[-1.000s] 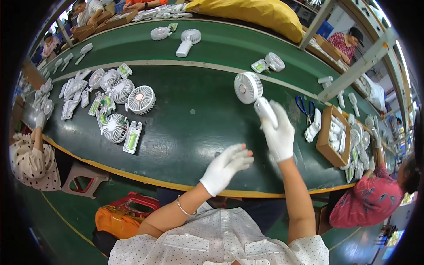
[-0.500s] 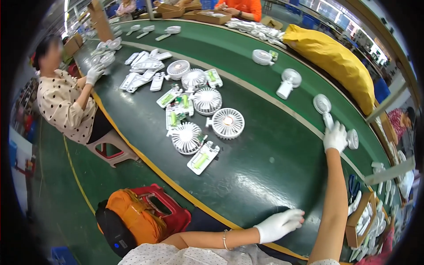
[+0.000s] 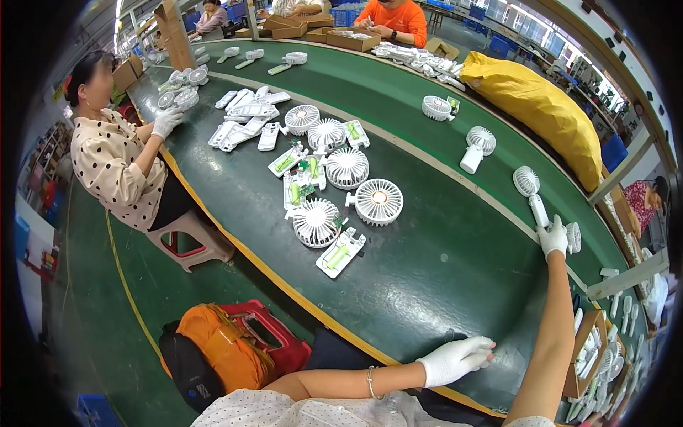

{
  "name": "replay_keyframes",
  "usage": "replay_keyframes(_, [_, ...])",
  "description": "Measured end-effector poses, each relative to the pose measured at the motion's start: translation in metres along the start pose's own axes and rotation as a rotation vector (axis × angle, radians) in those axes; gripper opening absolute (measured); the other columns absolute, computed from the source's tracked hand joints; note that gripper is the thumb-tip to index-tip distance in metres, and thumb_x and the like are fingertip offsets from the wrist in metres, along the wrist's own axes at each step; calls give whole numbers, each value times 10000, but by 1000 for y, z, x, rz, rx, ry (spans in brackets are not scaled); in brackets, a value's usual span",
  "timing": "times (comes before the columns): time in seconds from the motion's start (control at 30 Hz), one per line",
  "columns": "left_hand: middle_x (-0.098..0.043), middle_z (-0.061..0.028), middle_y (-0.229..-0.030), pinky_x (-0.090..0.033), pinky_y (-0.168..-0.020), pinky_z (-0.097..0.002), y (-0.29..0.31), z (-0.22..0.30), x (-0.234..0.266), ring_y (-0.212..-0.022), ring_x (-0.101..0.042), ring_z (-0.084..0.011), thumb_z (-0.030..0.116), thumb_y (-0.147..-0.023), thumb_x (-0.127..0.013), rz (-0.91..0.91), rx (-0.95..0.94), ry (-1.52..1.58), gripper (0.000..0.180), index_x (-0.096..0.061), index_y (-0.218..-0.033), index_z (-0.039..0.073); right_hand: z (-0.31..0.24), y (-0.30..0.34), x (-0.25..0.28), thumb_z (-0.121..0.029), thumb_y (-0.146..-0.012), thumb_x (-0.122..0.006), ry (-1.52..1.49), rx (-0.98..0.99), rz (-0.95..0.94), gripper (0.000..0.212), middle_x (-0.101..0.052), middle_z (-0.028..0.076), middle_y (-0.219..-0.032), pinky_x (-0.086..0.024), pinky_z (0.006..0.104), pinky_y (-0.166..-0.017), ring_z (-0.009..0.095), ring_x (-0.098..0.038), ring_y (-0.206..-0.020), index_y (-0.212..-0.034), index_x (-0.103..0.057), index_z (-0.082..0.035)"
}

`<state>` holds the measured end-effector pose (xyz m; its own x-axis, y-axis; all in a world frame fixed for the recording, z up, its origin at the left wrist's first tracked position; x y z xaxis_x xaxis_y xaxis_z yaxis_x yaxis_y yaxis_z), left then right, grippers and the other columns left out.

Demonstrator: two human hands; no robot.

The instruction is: The person assembles portable handheld fans by connecting the circuit boards and internal wiring into the handle casings, pressing the covers and fan heads into place, and setting the completed fans onto the conveyor belt.

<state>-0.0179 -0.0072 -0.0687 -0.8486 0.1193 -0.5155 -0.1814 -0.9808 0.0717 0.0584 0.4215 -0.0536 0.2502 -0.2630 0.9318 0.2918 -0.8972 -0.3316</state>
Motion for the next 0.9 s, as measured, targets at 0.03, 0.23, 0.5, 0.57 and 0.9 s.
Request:
replay_keyframes(0.03, [-614, -156, -1282, -490, -1007, -340, -2, 0, -1, -1160, -618, -214, 173, -1056, -451, -4, 2, -6, 401, -422, -1411, -12, 7, -8, 2, -383, -728, -786, 2, 16, -49, 822, -567, 268, -1286, -479, 442, -989, 413, -600, -1139, -1416, -481, -52])
replay_keyframes(0.23, [-629, -130, -1233, -502, -978, -327, -8, 4, 0, -1101, -631, -184, 219, -1060, -463, 16, 29, -35, 402, -459, -1387, -14, 33, 7, 3, -247, -833, -693, -78, 11, 105, 486, -634, 209, -1112, -494, 443, -917, 379, -629, -1027, -1274, -613, -57])
replay_keyframes(0.5, [-628, -133, -1217, -514, -957, -326, -7, -7, -1, -1079, -635, -187, 220, -1057, -475, 35, 35, -6, 406, -458, -1383, -22, 41, 55, 30, -127, -894, -643, -628, -11, 251, 353, -655, 92, -993, -504, 282, -821, 153, -628, -871, -1231, -641, -22])
replay_keyframes(0.57, [-627, -132, -1211, -521, -943, -324, -5, -13, -2, -1071, -638, -190, 219, -1054, -483, 56, 27, 18, 407, -462, -1377, -27, 21, 91, 55, -117, -905, -640, -745, 3, 258, 348, -645, 68, -989, -494, 253, -793, 113, -599, -837, -1238, -637, -16])
replay_keyframes(0.9, [-599, -136, -1283, -473, -1044, -405, -12, -10, 27, -1209, -578, -241, 148, -971, -508, -72, -7, 311, 366, -519, -1329, 71, -84, 272, 133, -55, -850, -623, -796, 416, 113, 292, -602, 107, -1007, -494, 343, -805, 229, -595, -904, -1142, -635, -72])
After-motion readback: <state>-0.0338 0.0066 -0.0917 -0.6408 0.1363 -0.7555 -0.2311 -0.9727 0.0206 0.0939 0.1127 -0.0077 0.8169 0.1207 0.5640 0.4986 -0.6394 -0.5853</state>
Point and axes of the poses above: each hand's wrist, its own y-axis away from the middle knuckle, its own x-axis out of the back of the hand, z = x × y, the point moved 3 cm from there along -y, towards the middle knuckle
